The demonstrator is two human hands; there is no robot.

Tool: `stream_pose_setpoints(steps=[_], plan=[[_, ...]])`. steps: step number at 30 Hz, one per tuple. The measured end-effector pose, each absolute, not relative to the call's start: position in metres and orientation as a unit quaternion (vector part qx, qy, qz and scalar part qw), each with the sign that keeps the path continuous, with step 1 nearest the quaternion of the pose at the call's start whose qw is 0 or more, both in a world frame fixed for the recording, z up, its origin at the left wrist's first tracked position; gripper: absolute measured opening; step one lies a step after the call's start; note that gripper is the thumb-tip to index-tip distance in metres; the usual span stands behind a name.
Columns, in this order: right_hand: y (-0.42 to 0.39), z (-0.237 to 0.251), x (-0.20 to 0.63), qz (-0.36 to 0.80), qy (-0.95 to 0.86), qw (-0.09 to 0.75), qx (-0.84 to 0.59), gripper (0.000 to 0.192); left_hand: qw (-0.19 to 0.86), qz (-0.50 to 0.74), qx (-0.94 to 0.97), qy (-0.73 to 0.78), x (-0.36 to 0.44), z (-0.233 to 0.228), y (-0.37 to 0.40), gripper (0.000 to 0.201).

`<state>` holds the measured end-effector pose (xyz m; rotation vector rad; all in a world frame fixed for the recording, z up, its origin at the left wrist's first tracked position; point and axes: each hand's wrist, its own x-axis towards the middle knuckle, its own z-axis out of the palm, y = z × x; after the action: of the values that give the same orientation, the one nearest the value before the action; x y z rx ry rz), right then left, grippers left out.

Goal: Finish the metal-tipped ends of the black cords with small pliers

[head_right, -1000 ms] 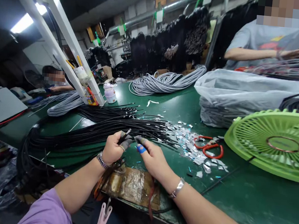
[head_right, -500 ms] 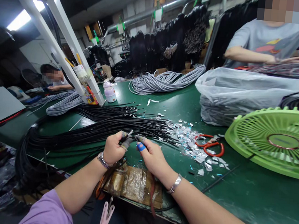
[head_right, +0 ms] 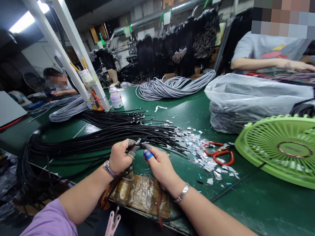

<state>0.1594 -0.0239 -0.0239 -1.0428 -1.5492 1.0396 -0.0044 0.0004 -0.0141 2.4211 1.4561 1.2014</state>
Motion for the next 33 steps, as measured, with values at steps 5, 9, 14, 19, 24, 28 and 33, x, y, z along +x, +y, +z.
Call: stream_pose_setpoints(steps=[5, 9, 14, 19, 24, 28, 33], plan=[[-0.022, -0.024, 0.162, 0.420, -0.642, 0.474, -0.433, 0.028, 0.152, 0.433, 0.771, 0.442, -0.004, -0.016, 0.003, 0.011], [-0.020, -0.023, 0.165, 0.404, -0.657, 0.464, -0.436, 0.029, 0.208, 0.449, 0.753, 0.433, -0.004, -0.017, 0.006, 0.016], [-0.021, -0.020, 0.167, 0.377, -0.682, 0.450, -0.437, 0.034, 0.283, 0.441, 0.742, 0.419, -0.003, -0.008, 0.006, 0.031], [-0.020, -0.020, 0.169, 0.342, -0.706, 0.442, -0.435, 0.037, 0.410, 0.423, 0.690, 0.419, 0.000, 0.003, 0.006, 0.044], [-0.019, -0.022, 0.171, 0.309, -0.731, 0.441, -0.418, 0.036, 0.552, 0.362, 0.620, 0.423, -0.003, 0.003, 0.010, 0.053], [-0.019, -0.023, 0.172, 0.293, -0.743, 0.440, -0.410, 0.034, 0.623, 0.331, 0.572, 0.417, -0.007, 0.001, 0.013, 0.053], [-0.020, -0.024, 0.173, 0.259, -0.759, 0.430, -0.414, 0.033, 0.691, 0.295, 0.527, 0.396, -0.010, 0.000, 0.016, 0.047]])
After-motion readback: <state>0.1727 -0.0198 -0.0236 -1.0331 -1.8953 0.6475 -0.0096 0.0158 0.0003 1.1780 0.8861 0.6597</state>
